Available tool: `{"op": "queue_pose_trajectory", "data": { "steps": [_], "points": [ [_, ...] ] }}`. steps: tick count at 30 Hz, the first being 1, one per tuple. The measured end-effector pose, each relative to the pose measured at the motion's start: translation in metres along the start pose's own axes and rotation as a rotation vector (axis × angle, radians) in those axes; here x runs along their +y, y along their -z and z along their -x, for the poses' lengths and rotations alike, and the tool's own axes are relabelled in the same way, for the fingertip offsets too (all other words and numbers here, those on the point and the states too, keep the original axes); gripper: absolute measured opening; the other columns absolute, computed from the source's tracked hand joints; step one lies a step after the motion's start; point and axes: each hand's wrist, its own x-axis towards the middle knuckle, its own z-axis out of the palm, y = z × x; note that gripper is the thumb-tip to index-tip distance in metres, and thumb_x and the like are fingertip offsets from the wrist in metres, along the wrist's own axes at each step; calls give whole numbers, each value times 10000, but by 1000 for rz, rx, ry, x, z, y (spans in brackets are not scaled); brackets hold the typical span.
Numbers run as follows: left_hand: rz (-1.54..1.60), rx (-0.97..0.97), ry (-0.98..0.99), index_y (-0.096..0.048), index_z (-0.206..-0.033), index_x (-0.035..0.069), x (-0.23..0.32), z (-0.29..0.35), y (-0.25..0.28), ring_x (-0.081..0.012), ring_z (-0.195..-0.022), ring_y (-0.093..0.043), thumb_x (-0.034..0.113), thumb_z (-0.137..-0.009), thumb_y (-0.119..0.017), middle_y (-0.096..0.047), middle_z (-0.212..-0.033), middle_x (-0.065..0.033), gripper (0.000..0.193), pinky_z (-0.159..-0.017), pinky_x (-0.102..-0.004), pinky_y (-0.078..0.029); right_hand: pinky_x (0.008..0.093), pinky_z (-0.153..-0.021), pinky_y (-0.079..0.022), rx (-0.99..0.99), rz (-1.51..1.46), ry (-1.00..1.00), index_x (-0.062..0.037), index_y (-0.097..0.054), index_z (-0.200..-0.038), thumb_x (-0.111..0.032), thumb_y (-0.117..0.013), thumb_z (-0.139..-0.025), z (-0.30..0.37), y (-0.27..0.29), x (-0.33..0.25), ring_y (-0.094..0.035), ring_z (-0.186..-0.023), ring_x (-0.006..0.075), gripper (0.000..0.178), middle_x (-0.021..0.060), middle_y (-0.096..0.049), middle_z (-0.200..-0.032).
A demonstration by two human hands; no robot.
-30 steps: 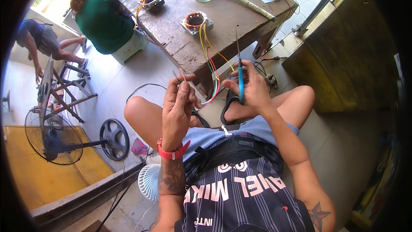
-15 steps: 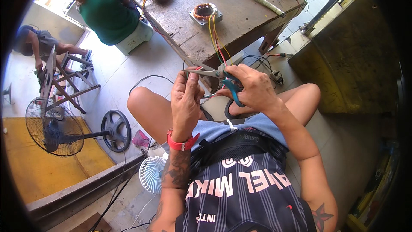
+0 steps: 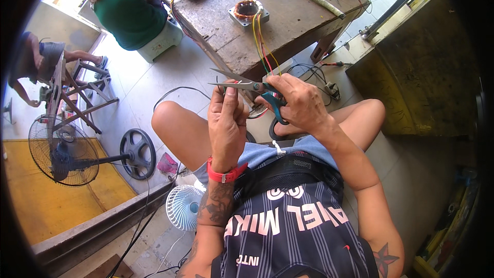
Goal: The person sits at a workbench and uses scissors to trim wires on small electrical components. They then connect the wires to a multimeter for testing. Finally, they move to a different area and dip the components into a container of liquid.
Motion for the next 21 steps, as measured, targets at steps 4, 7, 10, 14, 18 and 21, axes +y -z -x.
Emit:
{"op": "queue_pose_trajectory", "data": {
  "steps": [4,7,10,14,18,21],
  "points": [
    [167,5,-11,-595,-1226,97,-3,1,-5,-40,-621,-303,170,-1093,-575,-351,-734,73,154,-554,-216,-293,442,-680,-555,41,28,-4,-78,-594,-1205,-86,-768,-773,5,-13,1,-681,-819,363,466,128,-654,-937],
    [127,15,-32,-589,-1219,97,-3,2,-9,-35,-616,-303,176,-1091,-581,-357,-732,77,150,-554,-212,-293,442,-684,-559,47,42,-35,-77,-591,-1183,-25,-730,-781,8,-20,2,-687,-822,365,428,127,-653,-933],
    [-2,55,-60,-594,-1208,86,-5,2,-11,-28,-605,-300,180,-1088,-590,-371,-727,81,152,-540,-212,-281,438,-672,-558,80,35,-33,-78,-593,-1161,-46,-745,-796,9,-21,3,-689,-816,359,397,122,-651,-925],
    [-139,24,-75,-612,-1199,64,-4,-1,-7,-21,-594,-292,183,-1086,-596,-383,-723,84,165,-513,-218,-255,438,-657,-552,90,-36,-5,-79,-604,-1159,-126,-789,-819,4,-14,4,-684,-795,345,390,113,-652,-923],
    [-107,-31,12,-624,-1165,58,-1,-1,1,-23,-599,-285,187,-1090,-589,-366,-725,87,153,-506,-221,-245,433,-652,-550,80,7,60,-83,-615,-1168,-183,-803,-836,-1,-8,5,-678,-780,330,394,102,-647,-910],
    [-116,-37,30,-624,-1157,55,1,-1,5,-25,-600,-284,192,-1092,-585,-358,-727,87,156,-508,-219,-244,439,-654,-549,70,45,62,-88,-619,-1172,-182,-793,-844,0,-7,9,-679,-782,324,384,97,-642,-899]
  ]
}}
